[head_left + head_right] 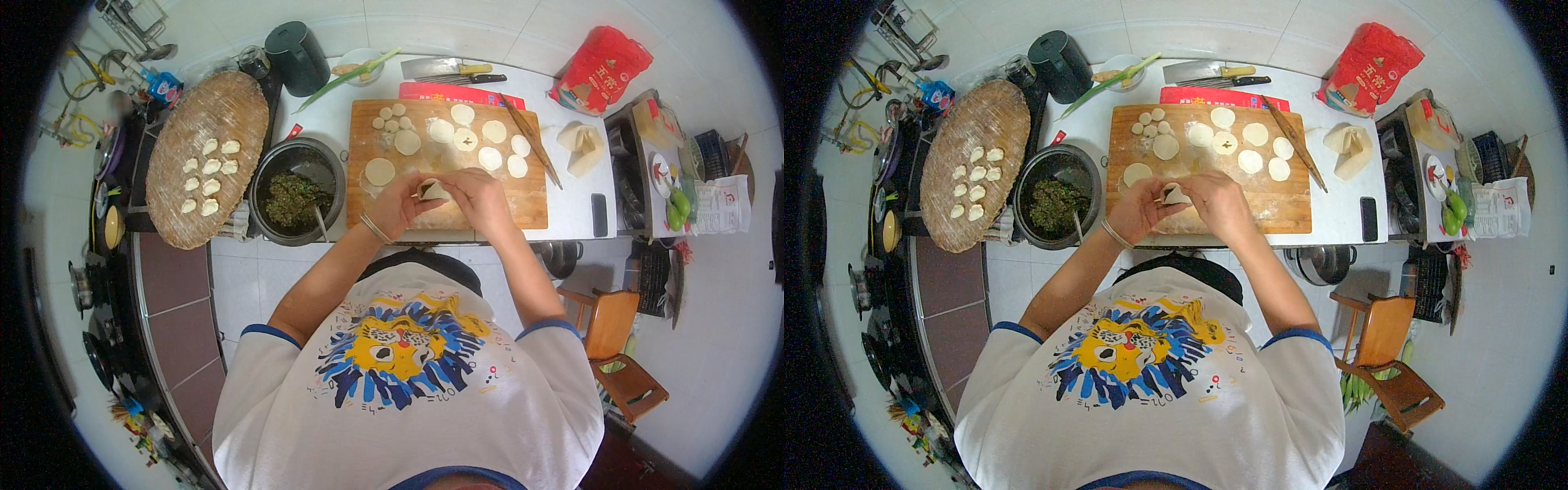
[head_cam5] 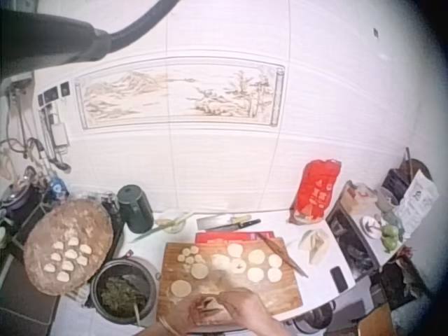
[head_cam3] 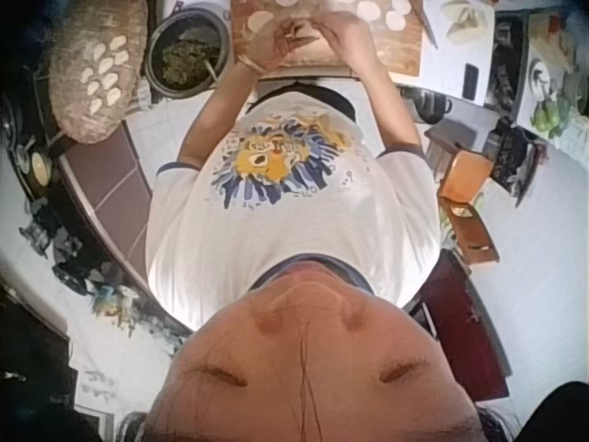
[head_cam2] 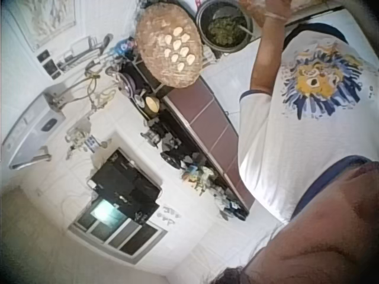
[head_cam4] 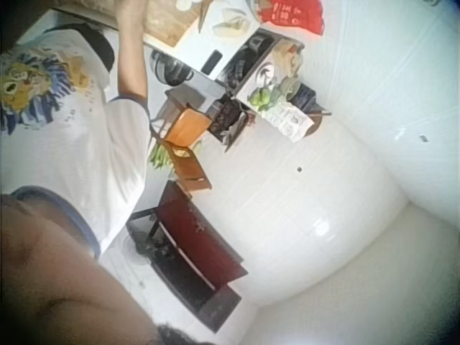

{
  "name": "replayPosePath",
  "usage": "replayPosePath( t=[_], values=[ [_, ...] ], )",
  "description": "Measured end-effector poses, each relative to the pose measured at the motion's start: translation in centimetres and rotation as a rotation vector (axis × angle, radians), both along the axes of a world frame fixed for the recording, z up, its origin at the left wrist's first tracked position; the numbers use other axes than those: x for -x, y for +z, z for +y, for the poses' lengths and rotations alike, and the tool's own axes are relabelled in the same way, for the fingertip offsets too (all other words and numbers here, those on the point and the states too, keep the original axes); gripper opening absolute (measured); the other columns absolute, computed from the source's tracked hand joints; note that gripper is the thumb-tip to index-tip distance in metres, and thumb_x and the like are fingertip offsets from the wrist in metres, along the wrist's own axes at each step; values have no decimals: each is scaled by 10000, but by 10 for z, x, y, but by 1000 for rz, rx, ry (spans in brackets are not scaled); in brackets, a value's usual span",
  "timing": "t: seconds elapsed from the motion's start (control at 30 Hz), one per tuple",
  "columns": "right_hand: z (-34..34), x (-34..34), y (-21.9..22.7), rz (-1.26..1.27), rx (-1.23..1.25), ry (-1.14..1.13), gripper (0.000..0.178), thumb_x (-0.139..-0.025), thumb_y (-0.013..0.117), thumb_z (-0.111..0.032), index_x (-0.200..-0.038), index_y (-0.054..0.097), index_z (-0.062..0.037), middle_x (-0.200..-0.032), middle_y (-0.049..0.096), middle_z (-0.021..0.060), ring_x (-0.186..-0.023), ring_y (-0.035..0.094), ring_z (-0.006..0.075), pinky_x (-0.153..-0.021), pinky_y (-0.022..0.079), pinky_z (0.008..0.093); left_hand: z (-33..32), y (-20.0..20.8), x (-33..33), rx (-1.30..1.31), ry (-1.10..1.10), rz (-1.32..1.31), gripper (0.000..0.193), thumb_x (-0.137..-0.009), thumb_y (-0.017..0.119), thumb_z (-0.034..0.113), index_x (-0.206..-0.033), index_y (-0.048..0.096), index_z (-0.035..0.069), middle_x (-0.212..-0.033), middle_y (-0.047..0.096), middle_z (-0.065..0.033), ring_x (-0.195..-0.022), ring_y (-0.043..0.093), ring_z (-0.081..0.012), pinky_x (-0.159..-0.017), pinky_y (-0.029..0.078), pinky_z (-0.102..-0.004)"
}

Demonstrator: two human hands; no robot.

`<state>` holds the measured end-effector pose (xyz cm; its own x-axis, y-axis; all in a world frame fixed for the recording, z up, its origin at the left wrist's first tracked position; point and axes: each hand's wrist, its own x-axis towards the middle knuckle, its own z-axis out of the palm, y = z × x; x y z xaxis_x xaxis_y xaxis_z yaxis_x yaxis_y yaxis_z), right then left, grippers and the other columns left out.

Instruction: The person scoops cooked dumplings from a pot of boiling water into a metal bowl using a strainer. They then move to a wooden board to assemble more dumplings, placing a green filling onto round dough wrappers and folding them by hand.

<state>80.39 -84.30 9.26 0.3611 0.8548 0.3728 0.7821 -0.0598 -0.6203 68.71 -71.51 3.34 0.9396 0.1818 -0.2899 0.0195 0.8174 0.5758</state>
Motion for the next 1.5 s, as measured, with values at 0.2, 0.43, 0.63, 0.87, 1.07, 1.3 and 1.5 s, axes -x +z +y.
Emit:
replayPosePath(
  t=[0.2, 0.43, 0.63, 0.87, 1.07, 1.3, 1.5],
  values=[
    [-8, -4, 12, 216, -58, -130, 241, -737, 628, -42, -976, 606, -17, -945, 621, 136, -837, 609, 230, -723, 476, 299, 4, 11, 5, 94, -20, -30, 478, -905, 331, 345, -1100, 493, -60, -1067, 543, -153, -1005, 541, -231, -920, 440, -358],
    [-28, -8, -43, 1048, 48, -100, 326, -712, 682, -22, -1017, 573, 19, -911, 619, 81, -801, 575, 110, -713, 461, 235, 5, 14, 6, 175, -8, -40, 518, -902, 338, 375, -1122, 476, -74, -1105, 530, -184, -1035, 529, -259, -943, 413, -368],
    [-22, 2, -45, 1096, -2, -111, 207, -717, 661, 14, -912, 590, 14, -823, 626, 48, -729, 568, 78, -677, 456, 210, 2, 11, 6, 126, -23, -25, 505, -903, 340, 364, -1122, 477, -70, -1116, 527, -183, -1043, 526, -254, -942, 414, -363],
    [-21, 7, -48, 927, -23, -201, 70, -749, 637, 6, -814, 614, 5, -744, 625, 39, -670, 559, 61, -600, 455, 206, -2, 8, 6, 63, -6, 7, 479, -905, 337, 335, -1118, 477, -71, -1105, 531, -174, -1026, 536, -235, -934, 427, -345],
    [-20, 17, -23, 334, -13, -240, 56, -711, 659, -23, -752, 627, -1, -708, 616, 97, -591, 576, 147, -541, 442, 241, -2, 8, 8, 58, -5, -9, 452, -909, 333, 308, -1116, 481, -65, -1092, 534, -165, -1008, 542, -227, -925, 438, -345],
    [-18, 20, -20, 242, 19, -284, 91, -697, 671, -77, -726, 616, -11, -673, 587, 113, -585, 575, 230, -530, 454, 304, -6, 11, 8, -32, -20, -41, 407, -913, 339, 280, -1111, 498, -38, -1073, 538, -136, -1003, 540, -204, -909, 453, -339],
    [-17, 18, -25, 35, -59, -235, 90, -689, 671, -59, -717, 606, -4, -674, 585, 112, -578, 574, 242, -520, 456, 320, -8, 7, 7, -50, -10, -21, 380, -921, 333, 257, -1103, 511, -25, -1074, 536, -120, -1003, 536, -184, -897, 461, -321]
  ],
)
